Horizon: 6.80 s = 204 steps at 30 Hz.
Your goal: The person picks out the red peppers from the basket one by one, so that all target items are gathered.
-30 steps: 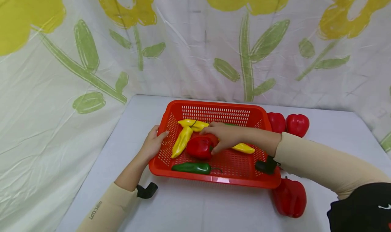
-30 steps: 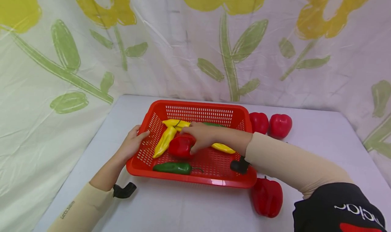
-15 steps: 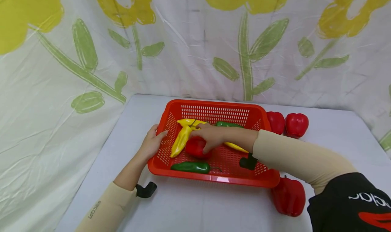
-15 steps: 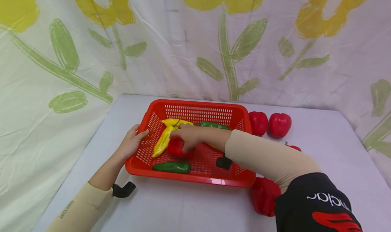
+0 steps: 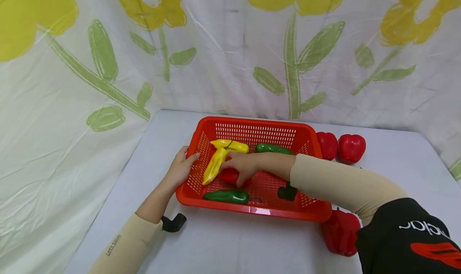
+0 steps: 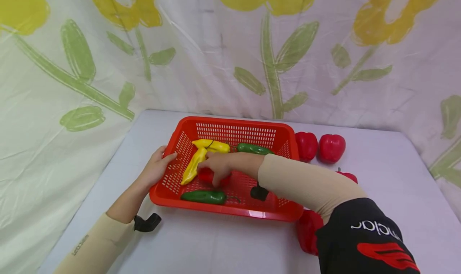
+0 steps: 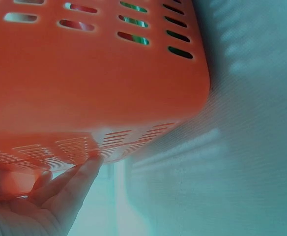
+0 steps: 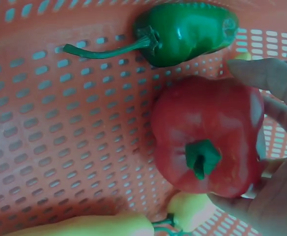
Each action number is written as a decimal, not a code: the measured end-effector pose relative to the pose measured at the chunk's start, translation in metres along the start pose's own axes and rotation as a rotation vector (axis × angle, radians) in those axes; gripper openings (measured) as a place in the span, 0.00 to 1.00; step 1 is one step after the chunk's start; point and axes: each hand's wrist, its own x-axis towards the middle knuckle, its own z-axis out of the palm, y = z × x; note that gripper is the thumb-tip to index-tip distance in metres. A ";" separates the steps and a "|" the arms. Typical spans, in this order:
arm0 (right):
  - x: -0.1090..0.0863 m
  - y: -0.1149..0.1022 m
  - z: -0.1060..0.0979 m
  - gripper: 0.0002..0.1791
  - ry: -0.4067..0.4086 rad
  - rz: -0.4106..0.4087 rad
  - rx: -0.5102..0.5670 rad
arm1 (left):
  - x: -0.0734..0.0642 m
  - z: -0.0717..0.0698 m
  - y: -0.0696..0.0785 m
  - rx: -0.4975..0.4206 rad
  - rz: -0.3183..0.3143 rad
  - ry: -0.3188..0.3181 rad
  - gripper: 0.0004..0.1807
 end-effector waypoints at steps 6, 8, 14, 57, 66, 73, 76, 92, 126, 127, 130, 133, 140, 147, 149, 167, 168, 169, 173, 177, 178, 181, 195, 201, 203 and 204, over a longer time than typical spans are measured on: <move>0.007 0.000 0.003 0.32 -0.066 0.017 -0.041 | 0.001 0.001 -0.001 -0.007 -0.007 0.003 0.21; 0.008 -0.001 0.003 0.31 -0.109 0.031 -0.069 | 0.001 0.002 -0.001 -0.008 -0.009 0.002 0.21; 0.013 -0.004 0.003 0.27 -0.165 0.074 -0.129 | 0.001 0.002 0.000 -0.005 -0.012 0.006 0.22; 0.023 -0.005 0.007 0.37 -0.104 0.150 -0.218 | -0.001 0.001 0.002 -0.022 -0.042 0.008 0.21; 0.013 -0.003 0.004 0.38 -0.123 0.185 -0.128 | -0.001 0.003 0.003 -0.013 -0.030 0.000 0.21; 0.000 0.002 -0.003 0.37 -0.097 0.144 -0.015 | -0.002 0.001 0.002 -0.003 -0.023 0.010 0.22; -0.005 0.003 -0.006 0.37 -0.080 0.118 -0.006 | -0.001 0.000 0.002 0.003 -0.022 0.009 0.22; -0.035 -0.006 -0.011 0.37 0.028 0.080 -0.024 | 0.001 0.001 -0.001 0.022 -0.010 0.017 0.20; -0.138 -0.026 0.011 0.42 0.330 0.091 0.148 | -0.001 0.002 0.001 0.013 -0.018 0.011 0.22; -0.140 -0.026 0.013 0.41 0.343 0.092 0.151 | 0.000 0.002 0.001 0.016 -0.019 0.013 0.22; -0.147 -0.028 0.019 0.41 0.376 0.093 0.158 | 0.000 0.002 0.001 0.022 -0.015 0.018 0.21; -0.154 -0.030 0.025 0.40 0.408 0.082 0.161 | 0.000 0.002 0.001 0.025 -0.014 0.023 0.21; -0.170 -0.032 0.034 0.40 0.505 0.073 0.181 | 0.001 0.004 0.000 0.019 -0.012 0.022 0.21; -0.185 -0.028 0.040 0.40 0.576 0.059 0.211 | 0.000 0.004 0.002 0.016 -0.019 0.024 0.21; -0.188 -0.026 0.043 0.40 0.585 0.062 0.227 | 0.000 0.004 0.003 0.012 -0.020 0.023 0.21; -0.206 -0.017 0.065 0.40 0.672 0.058 0.386 | 0.000 0.004 0.001 0.027 -0.016 0.025 0.21; -0.206 -0.016 0.067 0.40 0.673 0.059 0.403 | -0.001 0.004 0.001 0.027 -0.017 0.025 0.21; -0.206 -0.016 0.068 0.40 0.675 0.065 0.419 | -0.001 0.004 0.001 0.027 -0.019 0.026 0.21; -0.208 -0.014 0.072 0.41 0.696 0.069 0.452 | -0.001 0.002 0.001 0.026 -0.022 0.030 0.21; -0.211 -0.012 0.076 0.41 0.732 0.074 0.432 | -0.001 0.003 0.002 0.023 -0.024 0.027 0.22; -0.212 -0.012 0.078 0.41 0.739 0.071 0.431 | -0.001 0.003 0.002 0.023 -0.024 0.027 0.22; -0.216 -0.010 0.082 0.42 0.765 0.060 0.433 | -0.001 0.003 0.002 0.023 -0.026 0.027 0.22; -0.229 0.001 0.106 0.48 0.850 0.107 0.536 | -0.001 0.003 0.000 0.005 -0.008 0.015 0.21; -0.236 0.007 0.118 0.50 0.887 0.122 0.593 | -0.001 0.003 0.001 0.010 -0.011 0.017 0.22; -0.239 0.009 0.122 0.51 0.895 0.140 0.616 | -0.001 0.003 0.001 0.010 -0.010 0.017 0.22; -0.240 0.010 0.125 0.52 0.899 0.152 0.624 | -0.001 0.003 0.002 0.009 -0.010 0.015 0.22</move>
